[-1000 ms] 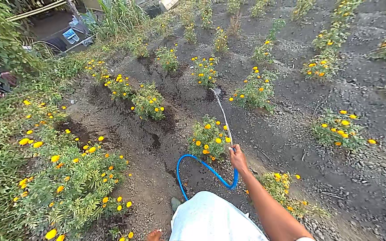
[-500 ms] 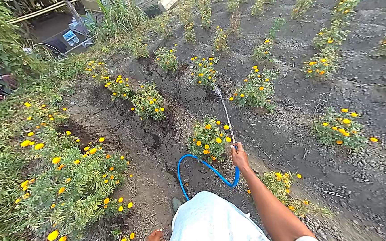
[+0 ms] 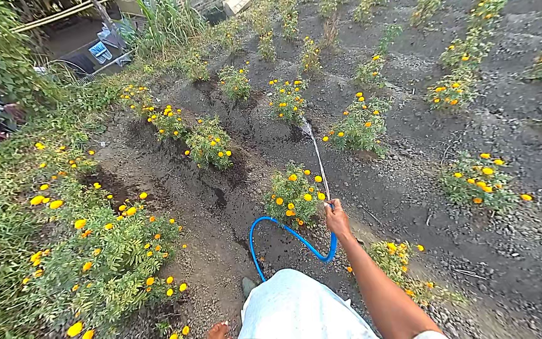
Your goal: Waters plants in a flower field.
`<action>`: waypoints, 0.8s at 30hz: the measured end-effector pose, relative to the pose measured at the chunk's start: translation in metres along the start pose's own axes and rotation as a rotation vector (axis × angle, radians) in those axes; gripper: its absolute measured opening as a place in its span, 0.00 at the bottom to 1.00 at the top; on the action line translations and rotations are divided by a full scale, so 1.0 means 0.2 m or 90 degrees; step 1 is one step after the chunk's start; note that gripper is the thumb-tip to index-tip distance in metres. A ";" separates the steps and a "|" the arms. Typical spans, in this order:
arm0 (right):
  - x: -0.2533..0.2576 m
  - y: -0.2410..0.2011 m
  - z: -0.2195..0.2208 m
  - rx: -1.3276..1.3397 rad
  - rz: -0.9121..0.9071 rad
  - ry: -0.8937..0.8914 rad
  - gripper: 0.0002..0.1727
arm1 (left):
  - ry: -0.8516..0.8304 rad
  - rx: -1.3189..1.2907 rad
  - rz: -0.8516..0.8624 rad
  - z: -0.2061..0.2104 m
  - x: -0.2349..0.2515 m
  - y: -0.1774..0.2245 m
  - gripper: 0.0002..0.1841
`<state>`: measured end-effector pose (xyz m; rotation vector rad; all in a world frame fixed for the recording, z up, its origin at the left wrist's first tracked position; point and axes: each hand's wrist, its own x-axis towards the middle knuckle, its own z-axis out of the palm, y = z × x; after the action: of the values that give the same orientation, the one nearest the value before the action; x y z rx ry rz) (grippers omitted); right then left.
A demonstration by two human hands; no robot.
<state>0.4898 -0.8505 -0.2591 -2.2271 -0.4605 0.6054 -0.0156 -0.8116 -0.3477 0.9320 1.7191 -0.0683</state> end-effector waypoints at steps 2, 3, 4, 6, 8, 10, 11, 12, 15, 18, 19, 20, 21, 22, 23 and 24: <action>0.00 0.00 0.00 0.006 0.001 0.002 0.18 | -0.003 0.008 0.003 0.00 0.00 0.00 0.19; 0.00 0.01 0.00 0.010 0.001 0.001 0.18 | -0.004 0.011 0.000 -0.01 -0.01 0.01 0.19; 0.00 0.01 0.00 0.013 0.002 0.002 0.18 | -0.005 0.015 -0.003 -0.01 -0.02 0.02 0.19; 0.00 0.04 -0.01 0.021 0.006 0.004 0.18 | -0.003 0.022 -0.008 -0.01 -0.03 0.04 0.19; 0.01 0.06 -0.01 0.020 0.009 0.006 0.18 | -0.006 0.029 -0.008 -0.01 -0.03 0.03 0.19; 0.00 0.08 -0.01 0.025 0.016 0.011 0.18 | -0.009 0.042 -0.006 -0.01 -0.02 0.03 0.19; -0.01 0.08 -0.02 0.026 0.019 0.016 0.18 | -0.010 0.042 -0.005 -0.01 -0.02 0.03 0.19; -0.02 0.08 -0.02 0.026 0.018 0.020 0.18 | -0.009 0.040 -0.003 -0.01 -0.01 0.03 0.19; -0.03 0.07 -0.03 0.020 0.017 0.016 0.18 | -0.008 0.048 0.002 -0.01 0.00 0.03 0.19; -0.05 0.07 -0.03 0.009 0.009 0.018 0.18 | -0.015 0.041 0.008 -0.01 -0.01 0.05 0.19; -0.05 0.07 -0.03 0.005 0.006 0.019 0.17 | -0.015 0.036 0.009 -0.01 0.00 0.04 0.19; -0.05 0.07 -0.03 0.002 0.005 0.018 0.17 | -0.014 0.033 0.007 -0.01 0.01 0.04 0.19; -0.06 0.07 -0.03 -0.002 0.005 0.013 0.17 | -0.014 0.032 0.006 -0.01 0.01 0.03 0.19; -0.06 0.07 -0.03 -0.006 0.005 0.007 0.17 | -0.016 0.035 0.006 -0.01 0.01 0.03 0.19; -0.06 0.07 -0.02 -0.007 0.004 0.002 0.18 | -0.017 0.039 0.005 -0.01 0.00 0.03 0.20; -0.06 0.07 -0.02 -0.008 0.003 -0.002 0.18 | -0.018 0.041 0.003 -0.01 -0.01 0.04 0.20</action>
<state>0.4841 -0.8685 -0.2645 -2.2399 -0.4616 0.6097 -0.0122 -0.8068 -0.3415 0.9774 1.6962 -0.1337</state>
